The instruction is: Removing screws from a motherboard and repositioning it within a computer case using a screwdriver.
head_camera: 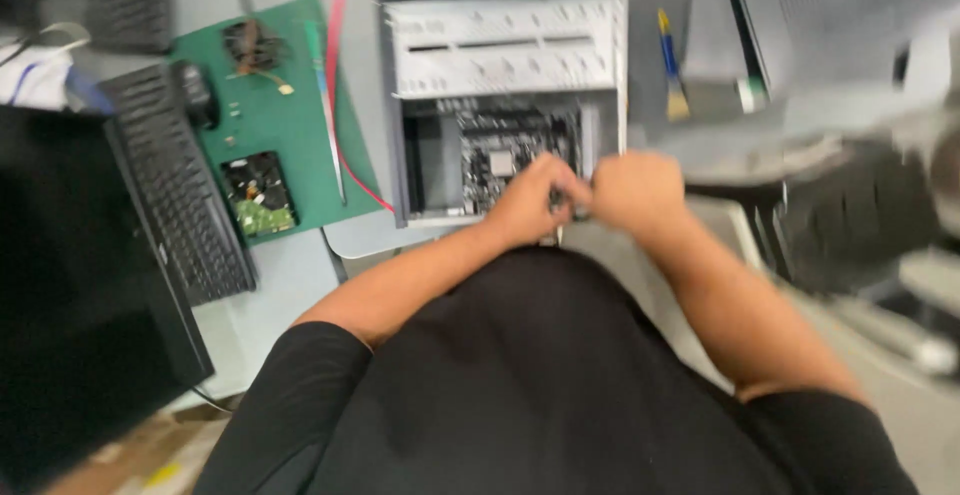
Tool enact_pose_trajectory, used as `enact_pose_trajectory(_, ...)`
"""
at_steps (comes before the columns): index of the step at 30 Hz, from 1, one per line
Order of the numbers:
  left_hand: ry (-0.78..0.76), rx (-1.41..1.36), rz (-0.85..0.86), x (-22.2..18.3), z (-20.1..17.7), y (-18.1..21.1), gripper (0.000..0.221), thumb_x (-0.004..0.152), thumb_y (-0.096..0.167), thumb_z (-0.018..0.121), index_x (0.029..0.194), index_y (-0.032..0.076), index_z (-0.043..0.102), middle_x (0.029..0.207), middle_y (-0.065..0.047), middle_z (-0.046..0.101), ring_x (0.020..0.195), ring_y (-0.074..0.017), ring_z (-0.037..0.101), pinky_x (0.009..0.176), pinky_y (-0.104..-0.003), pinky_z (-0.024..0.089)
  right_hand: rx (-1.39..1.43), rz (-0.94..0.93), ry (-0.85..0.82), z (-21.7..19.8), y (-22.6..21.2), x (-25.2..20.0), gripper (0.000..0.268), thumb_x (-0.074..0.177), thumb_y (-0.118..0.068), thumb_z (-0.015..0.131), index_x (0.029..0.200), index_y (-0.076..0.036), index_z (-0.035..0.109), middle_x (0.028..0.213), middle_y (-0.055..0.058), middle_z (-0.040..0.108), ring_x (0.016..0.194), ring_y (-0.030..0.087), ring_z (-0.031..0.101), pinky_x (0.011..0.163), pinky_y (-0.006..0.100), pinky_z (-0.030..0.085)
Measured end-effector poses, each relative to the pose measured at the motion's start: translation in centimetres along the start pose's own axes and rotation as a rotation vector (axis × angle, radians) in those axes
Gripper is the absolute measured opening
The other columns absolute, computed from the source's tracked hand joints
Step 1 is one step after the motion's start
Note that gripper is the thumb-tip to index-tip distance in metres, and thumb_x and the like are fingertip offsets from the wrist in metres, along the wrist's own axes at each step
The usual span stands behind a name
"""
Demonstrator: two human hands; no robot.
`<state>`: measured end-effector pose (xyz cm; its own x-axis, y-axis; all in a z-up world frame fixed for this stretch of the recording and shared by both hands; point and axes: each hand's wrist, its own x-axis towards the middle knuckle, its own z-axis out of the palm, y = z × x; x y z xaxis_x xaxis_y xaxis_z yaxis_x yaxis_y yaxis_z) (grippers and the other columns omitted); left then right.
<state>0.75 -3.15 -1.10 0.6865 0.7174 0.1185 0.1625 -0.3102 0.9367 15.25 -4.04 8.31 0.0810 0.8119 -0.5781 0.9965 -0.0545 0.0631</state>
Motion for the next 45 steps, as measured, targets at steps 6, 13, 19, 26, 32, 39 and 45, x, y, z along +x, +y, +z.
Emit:
enact_pose_trajectory(6,-0.166,0.185,-0.036,-0.6,-0.6,0.5,0.025,0.071,0.017,0.063,0.086,0.012,0.044,0.078,-0.008,0.044,0.076,-0.0342,0.055,0.065,-0.04,0.047,0.137,0.13,-0.189,-1.7,-2.5,-3.5,0.075,0.085,-0.063,0.019,0.078,-0.007,0.068,0.081,0.013,0.069,0.081,0.033,0.066,0.066,0.043,0.05)
enact_pose_trajectory(13,-0.273,0.17,0.133,-0.8,-1.0,0.0,0.031,0.075,0.011,0.055,0.106,0.006,0.051,0.089,-0.013,0.054,0.088,-0.0364,0.058,0.079,-0.041,0.048,0.127,0.147,-0.008,1.9,-3.5,-4.0,0.042,0.086,-0.046,0.038,0.097,-0.009,0.053,0.089,0.013,0.063,0.079,0.034,0.065,0.062,0.049,0.049)
enact_pose_trajectory(19,-0.313,0.133,-0.079,0.7,0.2,-1.9,0.019,0.074,0.015,0.058,0.091,0.01,0.054,0.085,-0.011,0.058,0.087,-0.0344,0.059,0.074,-0.045,0.048,0.42,0.436,0.038,2.1,-3.3,-4.0,0.071,0.091,-0.062,0.019,0.065,-0.013,0.064,0.064,0.011,0.064,0.072,0.034,0.064,0.062,0.044,0.049)
enact_pose_trajectory(26,-0.018,-0.281,-0.026,0.6,-11.5,5.5,0.029,0.088,0.036,0.048,0.102,0.011,0.05,0.089,-0.005,0.058,0.078,-0.0219,0.064,0.068,-0.034,0.057,0.794,0.476,0.306,4.7,-0.7,-5.0,0.054,0.102,-0.036,0.024,0.068,-0.011,0.058,0.059,0.006,0.058,0.066,0.022,0.057,0.068,0.035,0.042)
enact_pose_trajectory(32,0.604,-0.182,-0.031,-2.1,-22.1,-2.1,0.029,0.095,0.023,0.048,0.117,0.007,0.038,0.113,-0.006,0.043,0.106,-0.0165,0.042,0.097,-0.03,0.034,0.94,0.519,0.325,6.3,-1.5,-3.7,0.035,0.093,-0.041,0.038,0.103,-0.009,0.049,0.091,0.006,0.053,0.077,0.018,0.052,0.06,0.035,0.036)
enact_pose_trajectory(39,0.567,-0.034,-0.877,-8.8,-18.1,-17.5,0.044,0.081,0.015,0.035,0.124,0.005,0.032,0.112,-0.015,0.058,0.102,-0.0319,0.056,0.089,-0.038,0.04,0.595,0.422,0.461,9.8,-0.9,2.1,0.03,0.094,-0.029,0.043,0.11,-0.004,0.043,0.094,0.023,0.059,0.085,0.046,0.053,0.071,0.05,0.038)
enact_pose_trajectory(45,0.496,0.131,-0.856,-8.7,-18.3,-16.3,0.058,0.086,0.012,0.034,0.139,0.014,0.011,0.125,-0.015,0.051,0.095,-0.0338,0.058,0.08,-0.045,0.044,0.537,0.406,0.545,11.7,0.4,3.3,0.024,0.098,-0.024,0.035,0.096,-0.005,0.048,0.078,0.017,0.057,0.068,0.04,0.051,0.057,0.05,0.037)
